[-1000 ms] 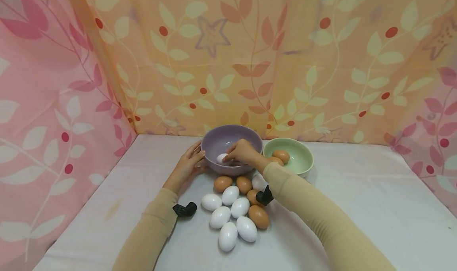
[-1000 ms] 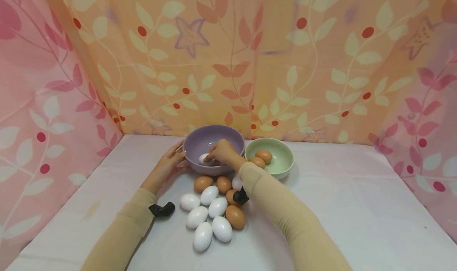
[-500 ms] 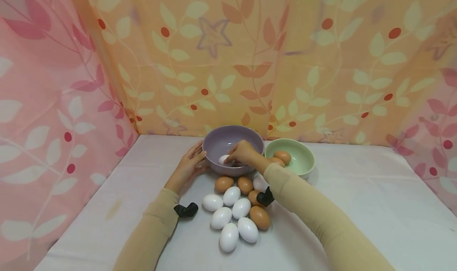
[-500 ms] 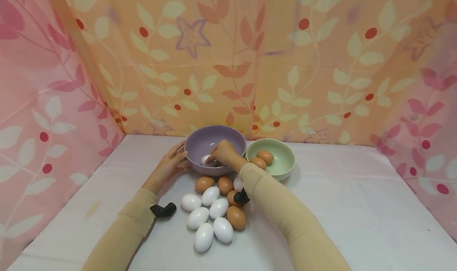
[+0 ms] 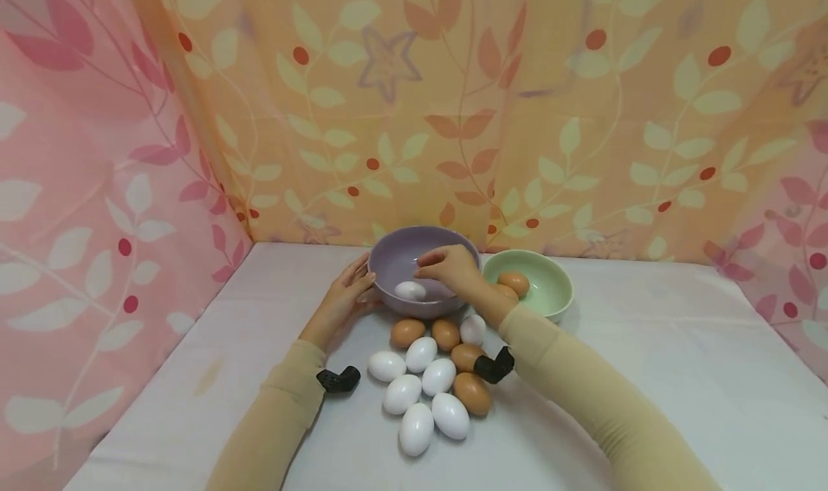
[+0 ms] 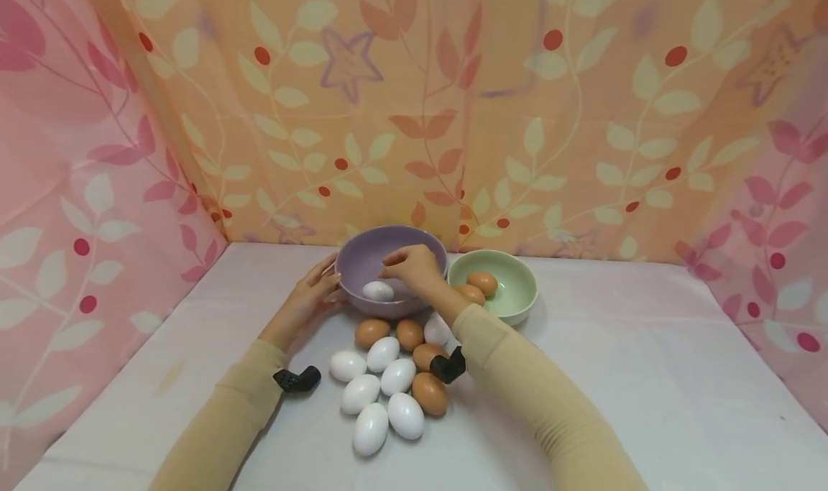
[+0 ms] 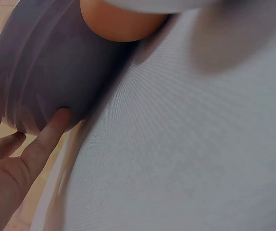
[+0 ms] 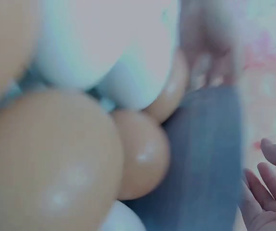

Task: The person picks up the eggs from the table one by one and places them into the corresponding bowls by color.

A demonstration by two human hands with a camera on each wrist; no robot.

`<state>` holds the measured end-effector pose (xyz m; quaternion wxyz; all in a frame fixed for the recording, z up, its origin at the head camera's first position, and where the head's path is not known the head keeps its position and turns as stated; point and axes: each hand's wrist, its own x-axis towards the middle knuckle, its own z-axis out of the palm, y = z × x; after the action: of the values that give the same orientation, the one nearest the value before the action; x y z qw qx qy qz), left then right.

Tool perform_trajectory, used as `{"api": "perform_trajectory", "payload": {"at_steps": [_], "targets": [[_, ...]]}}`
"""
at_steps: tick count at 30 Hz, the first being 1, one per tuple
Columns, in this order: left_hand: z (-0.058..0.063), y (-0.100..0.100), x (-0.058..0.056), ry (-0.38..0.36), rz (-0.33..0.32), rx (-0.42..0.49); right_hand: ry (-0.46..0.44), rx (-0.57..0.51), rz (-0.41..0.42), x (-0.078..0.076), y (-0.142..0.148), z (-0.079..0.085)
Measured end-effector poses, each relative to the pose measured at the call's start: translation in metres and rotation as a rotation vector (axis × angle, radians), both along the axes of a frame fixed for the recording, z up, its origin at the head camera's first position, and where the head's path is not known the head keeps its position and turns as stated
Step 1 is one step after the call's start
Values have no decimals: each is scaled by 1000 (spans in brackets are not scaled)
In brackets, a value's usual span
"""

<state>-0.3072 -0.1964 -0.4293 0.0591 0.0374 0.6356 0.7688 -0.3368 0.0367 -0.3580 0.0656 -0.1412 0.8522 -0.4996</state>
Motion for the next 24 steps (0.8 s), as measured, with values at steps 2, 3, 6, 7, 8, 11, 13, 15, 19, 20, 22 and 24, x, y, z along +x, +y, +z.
{"api": "perform_trajectory", "payload": {"at_steps": [2, 3, 6, 7, 8, 11, 13, 15, 19, 20, 22, 24], "targets": [[-1, 0, 1, 4, 0, -13, -22, -72, 15, 12, 8, 5], [-2, -1, 2, 7, 2, -19, -37, -104, 23, 20, 13, 8], [-2, -2, 4, 13, 6, -39, -81, -155, 54, 42, 29, 13], [-2, -2, 4, 14, 8, -43, -91, -157, 58, 49, 35, 13], [-2, -2, 4, 14, 7, -43, -102, -163, 60, 56, 41, 13], [-1, -2, 4, 14, -2, -39, -124, -177, 58, 71, 59, 9], [0, -1, 4, 11, 1, -36, -124, -189, 55, 78, 70, 4], [0, -1, 3, 12, -2, -37, -125, -213, 50, 85, 79, 0], [1, 1, 2, 12, 1, -31, -129, -221, 35, 96, 95, -8], [1, 1, 2, 11, -1, -31, -133, -217, 32, 98, 98, -9], [1, 1, 1, 7, -1, -29, -145, -206, 23, 102, 104, -13], [1, 1, 0, 3, 0, -30, -162, -208, 12, 104, 107, -17]]}}
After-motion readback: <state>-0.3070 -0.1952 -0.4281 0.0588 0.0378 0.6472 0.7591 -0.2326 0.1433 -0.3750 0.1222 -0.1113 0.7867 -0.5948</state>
